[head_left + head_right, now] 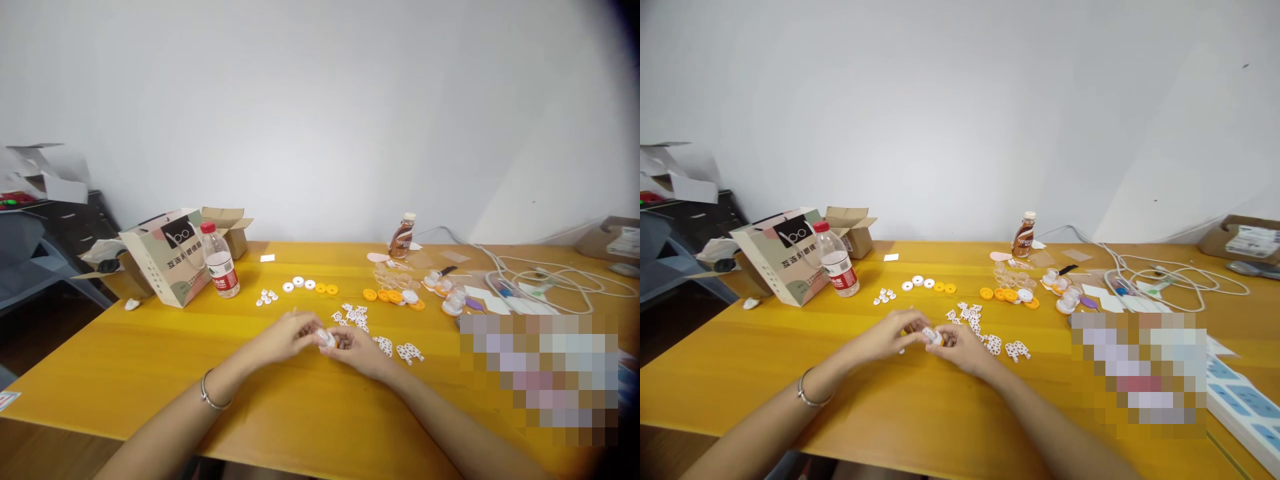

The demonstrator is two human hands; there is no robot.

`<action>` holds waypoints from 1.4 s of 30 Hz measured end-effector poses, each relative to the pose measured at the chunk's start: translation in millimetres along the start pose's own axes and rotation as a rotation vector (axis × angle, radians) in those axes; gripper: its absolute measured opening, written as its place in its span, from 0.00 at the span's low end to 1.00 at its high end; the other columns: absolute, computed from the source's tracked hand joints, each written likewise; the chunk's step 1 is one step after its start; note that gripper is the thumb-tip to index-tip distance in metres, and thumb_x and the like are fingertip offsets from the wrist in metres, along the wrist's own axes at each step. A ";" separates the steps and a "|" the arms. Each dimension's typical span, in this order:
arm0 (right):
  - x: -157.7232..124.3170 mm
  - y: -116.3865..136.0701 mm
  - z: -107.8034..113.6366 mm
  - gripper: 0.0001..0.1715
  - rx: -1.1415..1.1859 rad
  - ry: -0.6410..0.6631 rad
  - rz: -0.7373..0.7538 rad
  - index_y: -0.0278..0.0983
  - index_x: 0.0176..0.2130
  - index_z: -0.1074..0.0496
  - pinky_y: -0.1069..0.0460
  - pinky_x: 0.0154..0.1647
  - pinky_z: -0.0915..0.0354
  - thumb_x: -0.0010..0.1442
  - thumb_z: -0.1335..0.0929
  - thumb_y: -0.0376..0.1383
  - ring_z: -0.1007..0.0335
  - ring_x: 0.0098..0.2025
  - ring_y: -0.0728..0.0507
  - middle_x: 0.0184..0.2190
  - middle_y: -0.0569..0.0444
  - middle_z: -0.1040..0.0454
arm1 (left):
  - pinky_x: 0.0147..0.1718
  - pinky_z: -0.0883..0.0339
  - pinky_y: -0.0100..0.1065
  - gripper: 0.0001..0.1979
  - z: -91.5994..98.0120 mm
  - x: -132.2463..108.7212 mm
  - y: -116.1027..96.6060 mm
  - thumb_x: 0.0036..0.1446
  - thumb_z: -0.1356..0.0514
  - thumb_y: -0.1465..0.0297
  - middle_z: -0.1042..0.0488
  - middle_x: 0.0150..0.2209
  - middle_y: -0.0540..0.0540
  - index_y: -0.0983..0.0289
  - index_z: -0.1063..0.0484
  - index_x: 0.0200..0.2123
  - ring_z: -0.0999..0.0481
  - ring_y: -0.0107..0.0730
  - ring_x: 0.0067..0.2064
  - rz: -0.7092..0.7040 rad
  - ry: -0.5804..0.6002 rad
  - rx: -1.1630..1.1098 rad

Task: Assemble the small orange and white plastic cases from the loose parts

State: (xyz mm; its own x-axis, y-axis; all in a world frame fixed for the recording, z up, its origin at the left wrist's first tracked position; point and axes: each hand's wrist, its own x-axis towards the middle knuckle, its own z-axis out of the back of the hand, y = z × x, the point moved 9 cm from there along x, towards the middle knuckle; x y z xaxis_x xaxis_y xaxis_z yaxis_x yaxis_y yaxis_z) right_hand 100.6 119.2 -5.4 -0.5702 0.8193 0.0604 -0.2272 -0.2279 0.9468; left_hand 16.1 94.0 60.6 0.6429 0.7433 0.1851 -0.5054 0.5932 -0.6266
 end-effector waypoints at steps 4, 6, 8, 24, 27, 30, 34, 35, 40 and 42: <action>0.5 -2.6 3.4 0.18 -0.023 -0.026 0.006 0.36 0.35 0.28 0.57 0.22 0.47 0.47 0.33 0.45 0.45 0.21 0.52 0.21 0.59 0.36 | 0.47 0.42 0.37 0.24 -0.1 1.6 1.2 0.50 0.42 0.61 0.36 0.49 0.59 0.59 0.40 0.50 0.36 0.38 0.50 -0.032 -0.029 0.042; 0.9 -3.7 3.3 0.18 -0.020 -0.013 0.008 0.35 0.35 0.29 0.57 0.22 0.48 0.48 0.33 0.45 0.46 0.21 0.53 0.20 0.59 0.37 | 0.42 0.39 0.37 0.20 4.2 1.5 13.7 0.52 0.46 0.59 0.29 0.40 0.58 0.62 0.35 0.46 0.31 0.37 0.42 0.084 -0.089 0.097; 1.1 -4.3 4.1 0.17 -0.026 -0.011 0.009 0.35 0.35 0.29 0.57 0.21 0.48 0.48 0.33 0.44 0.47 0.21 0.53 0.20 0.59 0.37 | 0.41 0.39 0.36 0.16 0.1 1.7 14.8 0.56 0.51 0.60 0.28 0.35 0.57 0.63 0.32 0.41 0.29 0.35 0.39 0.077 -0.052 0.121; -1.9 0.8 3.0 0.16 -0.011 -0.001 0.024 0.36 0.33 0.29 0.57 0.23 0.47 0.47 0.33 0.44 0.46 0.22 0.52 0.21 0.59 0.37 | 0.43 0.39 0.34 0.11 -5.1 1.6 -1.6 0.57 0.50 0.67 0.30 0.37 0.55 0.62 0.34 0.41 0.31 0.31 0.40 -0.025 -0.019 0.011; -3.1 3.6 -1.5 0.16 0.037 0.046 0.018 0.36 0.32 0.29 0.56 0.24 0.46 0.47 0.33 0.45 0.45 0.22 0.52 0.21 0.59 0.37 | 0.49 0.44 0.36 0.13 -9.0 -0.6 -16.1 0.57 0.51 0.70 0.35 0.46 0.57 0.60 0.36 0.45 0.36 0.33 0.49 -0.173 0.030 -0.044; -3.2 5.3 0.1 0.17 0.052 0.036 0.016 0.36 0.35 0.29 0.56 0.25 0.46 0.47 0.33 0.45 0.45 0.23 0.52 0.22 0.59 0.36 | 0.49 0.43 0.39 0.23 0.1 -0.4 -5.7 0.53 0.45 0.65 0.36 0.47 0.59 0.61 0.43 0.52 0.38 0.37 0.50 -0.053 -0.073 -0.033; -3.9 5.8 3.2 0.15 0.019 0.036 0.008 0.36 0.33 0.29 0.56 0.24 0.47 0.47 0.33 0.44 0.45 0.23 0.52 0.22 0.59 0.36 | 0.43 0.39 0.37 0.14 -1.8 0.1 0.4 0.57 0.51 0.64 0.31 0.38 0.56 0.61 0.35 0.44 0.31 0.33 0.41 0.013 -0.033 0.001; -4.1 6.7 4.2 0.14 0.012 0.037 0.013 0.36 0.33 0.29 0.56 0.24 0.47 0.48 0.33 0.43 0.45 0.23 0.52 0.22 0.59 0.36 | 0.45 0.40 0.36 0.13 -4.1 0.1 -3.7 0.57 0.51 0.65 0.32 0.42 0.57 0.60 0.35 0.44 0.33 0.33 0.44 -0.032 0.000 0.004; -5.6 14.4 11.7 0.14 -0.033 -0.004 0.048 0.37 0.33 0.28 0.56 0.25 0.47 0.47 0.33 0.43 0.44 0.24 0.51 0.23 0.58 0.34 | 0.44 0.39 0.36 0.16 6.0 0.6 0.7 0.54 0.46 0.63 0.32 0.42 0.57 0.61 0.36 0.46 0.32 0.35 0.44 0.032 -0.118 0.031; -6.3 15.7 9.0 0.13 -0.045 0.034 0.038 0.37 0.31 0.28 0.56 0.24 0.48 0.48 0.33 0.43 0.45 0.23 0.51 0.22 0.59 0.35 | 0.43 0.38 0.35 0.11 -0.4 1.7 -5.3 0.56 0.50 0.66 0.30 0.38 0.55 0.62 0.32 0.40 0.31 0.32 0.41 -0.022 -0.047 -0.004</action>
State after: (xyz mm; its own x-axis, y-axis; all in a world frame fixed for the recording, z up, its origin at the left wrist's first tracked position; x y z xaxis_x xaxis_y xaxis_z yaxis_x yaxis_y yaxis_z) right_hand 107.8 115.2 11.9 -0.6053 0.7914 0.0850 -0.2396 -0.2830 0.9287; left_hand 20.0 91.9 64.0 0.6260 0.7438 0.2343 -0.4893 0.6086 -0.6247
